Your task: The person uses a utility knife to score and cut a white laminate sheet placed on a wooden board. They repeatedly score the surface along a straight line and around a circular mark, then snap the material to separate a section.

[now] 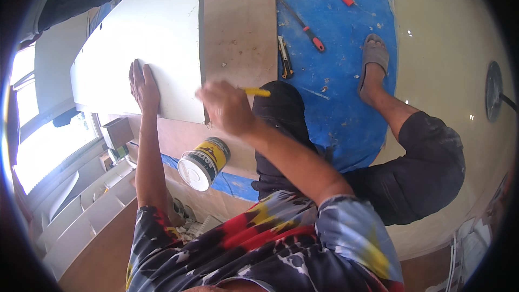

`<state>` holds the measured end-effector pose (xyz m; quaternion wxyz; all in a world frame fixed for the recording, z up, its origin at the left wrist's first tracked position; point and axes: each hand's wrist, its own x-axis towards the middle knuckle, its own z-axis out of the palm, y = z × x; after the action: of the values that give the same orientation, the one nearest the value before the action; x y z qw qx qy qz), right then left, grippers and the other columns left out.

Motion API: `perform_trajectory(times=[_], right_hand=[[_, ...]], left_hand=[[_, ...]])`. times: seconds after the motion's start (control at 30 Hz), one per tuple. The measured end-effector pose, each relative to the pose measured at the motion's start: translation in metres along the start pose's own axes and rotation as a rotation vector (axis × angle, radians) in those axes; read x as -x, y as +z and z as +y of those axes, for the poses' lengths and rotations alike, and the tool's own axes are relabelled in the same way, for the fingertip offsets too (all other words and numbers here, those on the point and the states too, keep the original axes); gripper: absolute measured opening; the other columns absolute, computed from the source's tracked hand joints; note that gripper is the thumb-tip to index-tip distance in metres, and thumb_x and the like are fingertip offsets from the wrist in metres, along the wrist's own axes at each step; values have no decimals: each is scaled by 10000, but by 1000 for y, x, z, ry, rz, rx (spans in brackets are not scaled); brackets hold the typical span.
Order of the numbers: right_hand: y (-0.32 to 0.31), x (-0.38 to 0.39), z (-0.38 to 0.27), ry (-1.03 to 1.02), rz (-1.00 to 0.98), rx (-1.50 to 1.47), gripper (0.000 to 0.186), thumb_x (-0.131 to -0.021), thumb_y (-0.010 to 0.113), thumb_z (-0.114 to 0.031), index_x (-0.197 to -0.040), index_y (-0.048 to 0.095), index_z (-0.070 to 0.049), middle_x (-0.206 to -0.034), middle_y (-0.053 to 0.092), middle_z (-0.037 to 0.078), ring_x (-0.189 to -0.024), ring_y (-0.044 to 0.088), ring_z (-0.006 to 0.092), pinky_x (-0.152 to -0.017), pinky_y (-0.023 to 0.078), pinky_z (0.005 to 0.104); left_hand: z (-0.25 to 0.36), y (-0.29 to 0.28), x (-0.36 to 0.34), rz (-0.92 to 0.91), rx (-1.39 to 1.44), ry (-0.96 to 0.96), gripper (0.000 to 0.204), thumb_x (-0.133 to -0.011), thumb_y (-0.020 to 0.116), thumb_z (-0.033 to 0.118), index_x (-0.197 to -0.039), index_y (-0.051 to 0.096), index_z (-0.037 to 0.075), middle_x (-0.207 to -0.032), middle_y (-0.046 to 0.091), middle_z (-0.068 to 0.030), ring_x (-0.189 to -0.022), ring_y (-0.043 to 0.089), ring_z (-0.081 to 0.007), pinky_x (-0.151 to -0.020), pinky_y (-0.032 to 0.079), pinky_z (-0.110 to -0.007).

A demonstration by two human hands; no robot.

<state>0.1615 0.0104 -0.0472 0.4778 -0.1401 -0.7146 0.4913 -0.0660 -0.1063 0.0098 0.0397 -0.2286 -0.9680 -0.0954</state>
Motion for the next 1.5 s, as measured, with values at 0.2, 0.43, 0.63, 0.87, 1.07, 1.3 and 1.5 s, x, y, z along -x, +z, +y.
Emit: perform_trajectory(times=[0.2,0.43,0.63,0.87,1.07,1.3,1.5], right_hand=[[14,-161,111,-39,241,200,97,-890,689,-112,-905,713,-19,-869,686,196,-787,676,384,-704,543,464],[1,-77,38,19,-106,327,96,-871,691,-73,-957,732,-65,-854,643,135,-792,663,334,-656,537,438],[-10,33,-29,70,-187,76,154,-842,710,-4,-992,715,-38,-857,653,113,-781,675,295,-672,561,402],[5,-151,113,59,-98,399,128,-904,688,-124,-980,766,-56,-955,737,182,-842,704,376,-732,574,456],[8,-244,159,-126,40,522,128,-869,677,-94,-798,700,10,-817,675,228,-772,663,440,-707,530,500],[-3,-37,2,-145,-129,304,42,-909,662,-60,-918,702,-70,-824,623,113,-757,657,318,-626,533,429],[-12,16,-27,24,-228,119,115,-855,695,15,-941,708,-61,-843,666,112,-775,681,313,-688,561,414]], left_hand=[[-5,2,1,18,-9,37,634,-1069,404,454,-1545,436,37,-1597,402,-201,-1474,381,-382,-1212,299,-475],[0,1,1,11,10,0,665,-1057,405,461,-1548,418,13,-1604,390,-211,-1497,341,-378,-1239,243,-475],[2,-1,2,0,-6,-12,672,-1057,396,462,-1554,404,10,-1606,385,-212,-1506,326,-367,-1242,237,-477],[1,0,3,10,-18,-7,659,-1056,394,461,-1556,409,32,-1611,378,-203,-1517,310,-354,-1248,218,-481],[1,1,3,23,-20,1,639,-1055,406,449,-1548,424,42,-1614,382,-185,-1525,299,-335,-1255,201,-471],[3,-1,4,13,-22,-10,637,-1057,402,448,-1556,406,52,-1628,363,-171,-1541,269,-317,-1274,177,-470],[5,-3,2,4,-7,-11,645,-1054,381,449,-1560,402,50,-1632,354,-176,-1549,255,-317,-1280,164,-471]])
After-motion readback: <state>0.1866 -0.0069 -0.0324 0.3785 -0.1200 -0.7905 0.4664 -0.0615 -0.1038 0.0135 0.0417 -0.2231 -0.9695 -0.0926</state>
